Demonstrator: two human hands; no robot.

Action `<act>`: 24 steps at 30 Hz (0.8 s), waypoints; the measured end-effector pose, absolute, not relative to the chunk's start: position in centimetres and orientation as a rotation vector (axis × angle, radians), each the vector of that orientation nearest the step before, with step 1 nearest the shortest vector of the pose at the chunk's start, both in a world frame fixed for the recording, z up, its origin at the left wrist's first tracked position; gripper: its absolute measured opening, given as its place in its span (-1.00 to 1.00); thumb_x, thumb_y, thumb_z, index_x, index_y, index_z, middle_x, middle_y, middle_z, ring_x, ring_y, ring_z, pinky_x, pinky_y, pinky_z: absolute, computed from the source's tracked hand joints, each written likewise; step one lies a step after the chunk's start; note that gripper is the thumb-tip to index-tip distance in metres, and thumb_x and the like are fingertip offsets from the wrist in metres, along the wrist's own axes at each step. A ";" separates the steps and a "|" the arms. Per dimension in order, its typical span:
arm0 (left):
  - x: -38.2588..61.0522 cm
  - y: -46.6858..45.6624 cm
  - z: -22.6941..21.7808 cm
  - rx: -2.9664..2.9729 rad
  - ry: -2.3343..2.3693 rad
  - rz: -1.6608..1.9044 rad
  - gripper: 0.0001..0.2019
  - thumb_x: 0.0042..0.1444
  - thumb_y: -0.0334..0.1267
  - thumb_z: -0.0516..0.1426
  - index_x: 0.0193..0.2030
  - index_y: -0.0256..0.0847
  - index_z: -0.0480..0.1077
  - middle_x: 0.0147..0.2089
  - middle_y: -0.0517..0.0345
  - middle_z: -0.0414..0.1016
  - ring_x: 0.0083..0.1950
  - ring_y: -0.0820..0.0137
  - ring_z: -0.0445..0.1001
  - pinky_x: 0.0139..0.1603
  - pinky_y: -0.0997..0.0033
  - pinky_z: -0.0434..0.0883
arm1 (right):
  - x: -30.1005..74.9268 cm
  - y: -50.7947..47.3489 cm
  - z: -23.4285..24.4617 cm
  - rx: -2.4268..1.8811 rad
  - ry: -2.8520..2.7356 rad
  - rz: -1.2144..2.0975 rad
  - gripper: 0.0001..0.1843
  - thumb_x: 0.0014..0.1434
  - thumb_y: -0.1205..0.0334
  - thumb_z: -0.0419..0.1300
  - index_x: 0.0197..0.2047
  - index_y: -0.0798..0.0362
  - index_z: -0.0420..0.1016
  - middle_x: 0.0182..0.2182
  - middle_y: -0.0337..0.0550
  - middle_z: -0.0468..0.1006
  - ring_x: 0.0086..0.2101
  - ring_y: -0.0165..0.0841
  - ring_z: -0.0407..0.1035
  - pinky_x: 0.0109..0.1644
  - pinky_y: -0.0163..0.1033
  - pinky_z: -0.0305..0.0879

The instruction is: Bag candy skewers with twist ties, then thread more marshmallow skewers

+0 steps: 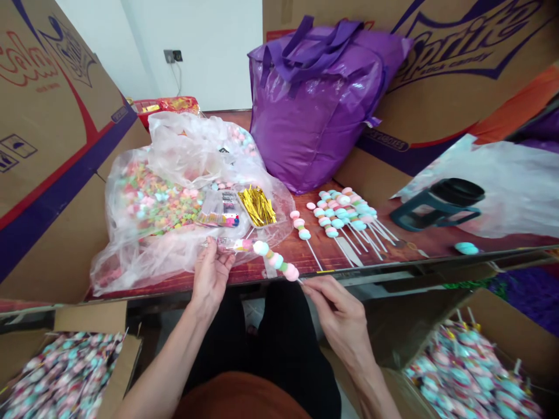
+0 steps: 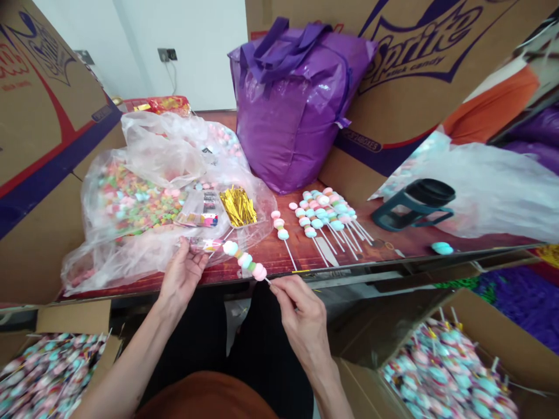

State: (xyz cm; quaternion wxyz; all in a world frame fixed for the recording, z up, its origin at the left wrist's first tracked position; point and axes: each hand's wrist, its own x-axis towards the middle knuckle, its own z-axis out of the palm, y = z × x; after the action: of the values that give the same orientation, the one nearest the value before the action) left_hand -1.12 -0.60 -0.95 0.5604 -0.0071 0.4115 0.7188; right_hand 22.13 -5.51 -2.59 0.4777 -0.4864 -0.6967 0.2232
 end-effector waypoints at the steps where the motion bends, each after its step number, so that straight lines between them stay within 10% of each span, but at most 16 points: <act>1: -1.1 -0.6 -1.0 -0.007 0.974 1.694 -0.64 -0.03 -0.14 0.42 -0.45 -0.25 0.34 -0.55 0.29 0.46 -0.52 0.52 0.49 -0.41 0.54 0.46 | 22.1 -5.6 -2.6 -1.189 -1.707 0.540 -0.87 0.32 0.38 0.21 -0.22 -0.02 0.56 -0.32 -0.22 0.55 -0.31 -0.39 0.46 -0.19 -0.30 0.34; 24: -1.2 -0.9 -3.0 0.585 1.074 1.738 -0.60 -0.02 0.05 0.38 -0.38 -0.20 0.35 -0.42 0.26 0.52 -0.43 0.50 0.51 -0.30 0.49 0.49 | 20.8 -6.2 -3.2 -1.145 -1.784 0.789 -0.86 0.32 0.34 0.21 -0.27 -0.01 0.57 -0.35 -0.21 0.54 -0.33 -0.38 0.45 -0.21 -0.29 0.32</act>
State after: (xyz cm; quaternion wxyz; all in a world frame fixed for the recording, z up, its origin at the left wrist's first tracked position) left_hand -1.18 -0.90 -2.97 0.4865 0.2404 0.4414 0.7146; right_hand 20.76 -6.23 -3.15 0.4260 -0.4580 -0.7136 0.3156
